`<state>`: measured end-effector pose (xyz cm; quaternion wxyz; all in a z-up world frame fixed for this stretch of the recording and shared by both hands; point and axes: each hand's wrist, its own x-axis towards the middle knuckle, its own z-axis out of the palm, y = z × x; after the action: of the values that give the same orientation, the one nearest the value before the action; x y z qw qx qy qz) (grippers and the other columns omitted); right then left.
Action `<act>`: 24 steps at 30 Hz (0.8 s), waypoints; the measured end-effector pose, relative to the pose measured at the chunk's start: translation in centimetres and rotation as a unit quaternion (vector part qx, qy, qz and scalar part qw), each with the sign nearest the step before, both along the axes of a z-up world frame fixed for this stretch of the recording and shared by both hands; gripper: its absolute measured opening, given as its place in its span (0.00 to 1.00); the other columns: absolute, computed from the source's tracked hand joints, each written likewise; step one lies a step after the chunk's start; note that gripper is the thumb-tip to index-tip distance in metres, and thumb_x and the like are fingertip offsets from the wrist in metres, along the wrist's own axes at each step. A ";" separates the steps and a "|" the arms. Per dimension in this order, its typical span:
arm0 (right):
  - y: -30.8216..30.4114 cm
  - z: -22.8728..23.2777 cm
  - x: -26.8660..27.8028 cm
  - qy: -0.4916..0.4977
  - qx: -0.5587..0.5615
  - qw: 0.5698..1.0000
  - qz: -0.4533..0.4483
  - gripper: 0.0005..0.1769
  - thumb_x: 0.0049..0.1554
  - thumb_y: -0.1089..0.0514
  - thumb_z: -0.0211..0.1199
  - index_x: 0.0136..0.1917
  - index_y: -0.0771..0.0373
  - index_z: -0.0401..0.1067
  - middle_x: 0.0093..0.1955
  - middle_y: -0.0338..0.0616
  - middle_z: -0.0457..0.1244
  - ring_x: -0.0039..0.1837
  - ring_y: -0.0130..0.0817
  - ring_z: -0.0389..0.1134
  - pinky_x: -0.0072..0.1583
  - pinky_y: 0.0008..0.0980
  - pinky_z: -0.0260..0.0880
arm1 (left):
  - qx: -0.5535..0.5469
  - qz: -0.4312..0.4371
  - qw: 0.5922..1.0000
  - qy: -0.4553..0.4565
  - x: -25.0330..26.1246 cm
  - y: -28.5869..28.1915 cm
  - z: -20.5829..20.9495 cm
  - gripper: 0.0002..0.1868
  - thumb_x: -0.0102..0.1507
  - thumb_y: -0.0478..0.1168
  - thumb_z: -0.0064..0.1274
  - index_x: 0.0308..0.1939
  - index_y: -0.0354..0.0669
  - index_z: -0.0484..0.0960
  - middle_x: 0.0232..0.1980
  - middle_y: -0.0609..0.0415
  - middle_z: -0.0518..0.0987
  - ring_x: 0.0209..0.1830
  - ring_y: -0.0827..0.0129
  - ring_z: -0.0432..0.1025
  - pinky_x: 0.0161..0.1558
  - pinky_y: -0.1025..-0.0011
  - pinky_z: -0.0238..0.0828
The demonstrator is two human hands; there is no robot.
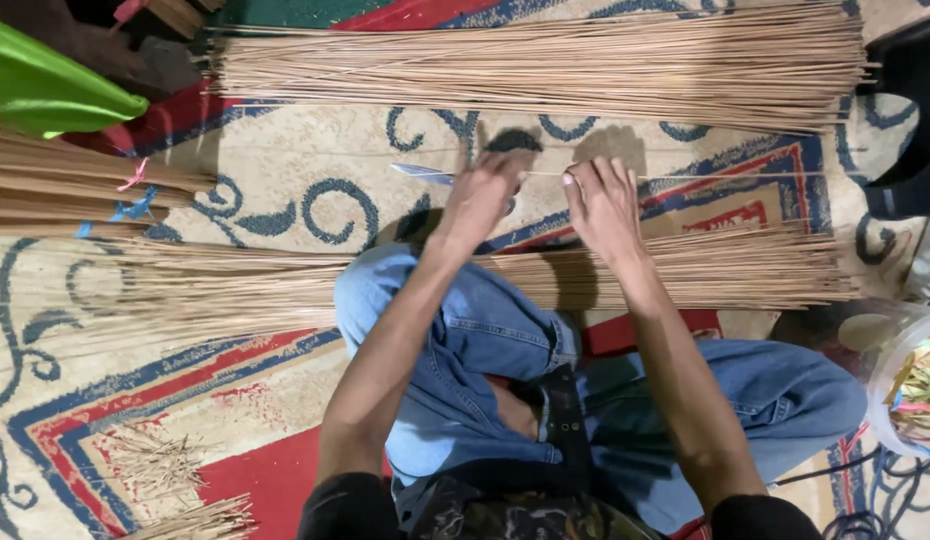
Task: Bundling and tying palm leaf ribs to create traditional brooms
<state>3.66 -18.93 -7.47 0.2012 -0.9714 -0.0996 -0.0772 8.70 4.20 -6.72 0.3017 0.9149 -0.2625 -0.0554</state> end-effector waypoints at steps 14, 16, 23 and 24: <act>-9.6 -2.0 -1.3 0.029 -0.035 0.998 -0.052 0.10 0.70 0.53 0.55 0.51 0.58 0.73 0.46 0.45 0.56 0.52 0.49 0.59 0.52 0.46 0.60 | 0.064 0.066 0.996 -0.019 1.2 0.3 -2.5 0.08 0.72 0.50 0.47 0.46 0.58 0.79 0.40 0.60 0.79 0.51 0.66 0.74 0.71 0.54 0.45; -10.7 -2.8 -1.9 0.029 -0.028 0.997 -0.060 0.11 0.69 0.52 0.56 0.50 0.59 0.74 0.46 0.46 0.56 0.52 0.50 0.60 0.52 0.47 0.61 | 0.061 0.063 0.996 -0.022 1.1 -0.4 -3.8 0.07 0.72 0.49 0.47 0.46 0.58 0.79 0.39 0.61 0.78 0.50 0.67 0.73 0.70 0.56 0.47; -7.9 -4.0 -1.6 0.026 0.006 0.999 -0.044 0.09 0.68 0.52 0.57 0.53 0.55 0.75 0.45 0.41 0.58 0.54 0.45 0.61 0.57 0.46 0.62 | 0.027 0.023 0.999 -0.031 0.6 -1.8 -4.4 0.07 0.72 0.46 0.49 0.46 0.53 0.80 0.40 0.57 0.77 0.50 0.61 0.73 0.64 0.55 0.58; -7.8 -3.8 -1.5 0.026 0.006 0.999 -0.046 0.09 0.68 0.52 0.57 0.53 0.55 0.75 0.45 0.41 0.58 0.54 0.45 0.61 0.57 0.46 0.62 | 0.028 0.021 0.999 -0.032 0.8 -2.0 -3.9 0.07 0.72 0.46 0.49 0.46 0.53 0.80 0.40 0.57 0.77 0.50 0.61 0.73 0.64 0.55 0.58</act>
<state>2.14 -26.71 -11.25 0.2059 -0.9754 -0.0487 -0.0623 9.52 2.21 -10.65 0.2685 0.9296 -0.2512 -0.0270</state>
